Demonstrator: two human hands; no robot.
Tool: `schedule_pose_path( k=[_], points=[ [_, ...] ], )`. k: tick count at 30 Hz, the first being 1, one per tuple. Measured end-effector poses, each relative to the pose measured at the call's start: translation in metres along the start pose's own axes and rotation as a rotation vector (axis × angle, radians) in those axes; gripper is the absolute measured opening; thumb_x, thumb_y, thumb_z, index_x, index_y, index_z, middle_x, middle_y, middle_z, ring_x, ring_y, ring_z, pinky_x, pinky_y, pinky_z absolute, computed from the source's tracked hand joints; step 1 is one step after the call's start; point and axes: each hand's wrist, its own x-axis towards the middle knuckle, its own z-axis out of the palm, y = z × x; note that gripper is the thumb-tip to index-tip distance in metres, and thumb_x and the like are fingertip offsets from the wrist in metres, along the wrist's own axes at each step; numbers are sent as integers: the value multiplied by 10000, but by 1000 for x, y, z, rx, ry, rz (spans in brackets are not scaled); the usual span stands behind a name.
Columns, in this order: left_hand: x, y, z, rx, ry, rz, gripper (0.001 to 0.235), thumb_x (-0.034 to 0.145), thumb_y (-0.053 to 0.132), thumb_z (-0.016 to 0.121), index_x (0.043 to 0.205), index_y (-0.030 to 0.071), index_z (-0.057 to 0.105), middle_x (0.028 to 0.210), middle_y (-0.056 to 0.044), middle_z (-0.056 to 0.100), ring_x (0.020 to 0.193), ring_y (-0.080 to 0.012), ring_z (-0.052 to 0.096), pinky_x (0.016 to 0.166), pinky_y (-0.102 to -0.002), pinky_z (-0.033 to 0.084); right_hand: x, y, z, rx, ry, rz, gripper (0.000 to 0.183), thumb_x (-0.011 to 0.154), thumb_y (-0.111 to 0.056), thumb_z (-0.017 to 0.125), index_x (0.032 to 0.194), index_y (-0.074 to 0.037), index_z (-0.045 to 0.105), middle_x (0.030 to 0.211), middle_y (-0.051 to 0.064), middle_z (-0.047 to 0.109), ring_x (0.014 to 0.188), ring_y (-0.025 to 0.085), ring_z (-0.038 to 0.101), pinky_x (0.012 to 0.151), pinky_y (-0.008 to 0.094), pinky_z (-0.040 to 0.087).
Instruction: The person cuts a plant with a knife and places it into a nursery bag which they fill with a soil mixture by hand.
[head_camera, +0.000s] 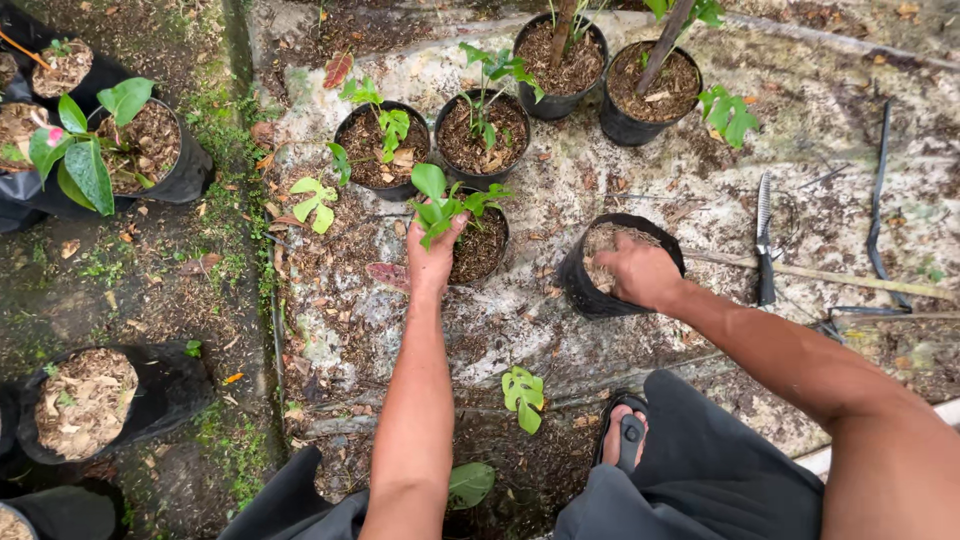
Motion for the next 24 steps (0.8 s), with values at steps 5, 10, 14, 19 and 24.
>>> schedule_pose_path(
  k=[5,10,14,19,24],
  points=[
    [-4,12,-2,151,44,-51,511,852,170,828,1301,63,608,1139,-25,725,1080,-151,670,1008,-330,521,7,27,-20,695,49,326,587,741,-106,819,1281,-234,630,1071,236,697,762,285,643,714,456,619],
    [-3,8,-4,161,45,-43,466,848,185,830,1253,52,643,1151,-61,735,1069,-169,682,981,-360,540,13,25,-70,1292,-52,386,600,700,32,758,1257,-174,674,933,160,718,807,203,741,772,293,650],
    [-8,-3,-18,162,-51,23,320,932,69,799,1216,8,663,1138,-116,743,992,-200,700,871,-344,569,51,3,-114,1205,73,201,417,778,-64,736,1180,-114,634,958,77,715,799,190,739,686,336,668],
    [-12,-11,-23,134,-107,-182,350,912,-37,638,1250,50,641,1217,-42,729,1065,-160,728,895,-301,598,149,-66,-127,985,250,-76,536,738,-141,856,1232,-173,651,1081,60,697,908,186,714,771,315,632],
    [-18,-32,-38,112,-192,-66,425,861,-126,651,1255,29,618,1218,-79,723,1111,-192,710,976,-342,603,201,-122,-113,832,51,-377,795,608,-117,934,1345,-187,645,1402,140,532,1282,283,553,1055,431,525]
  ],
)
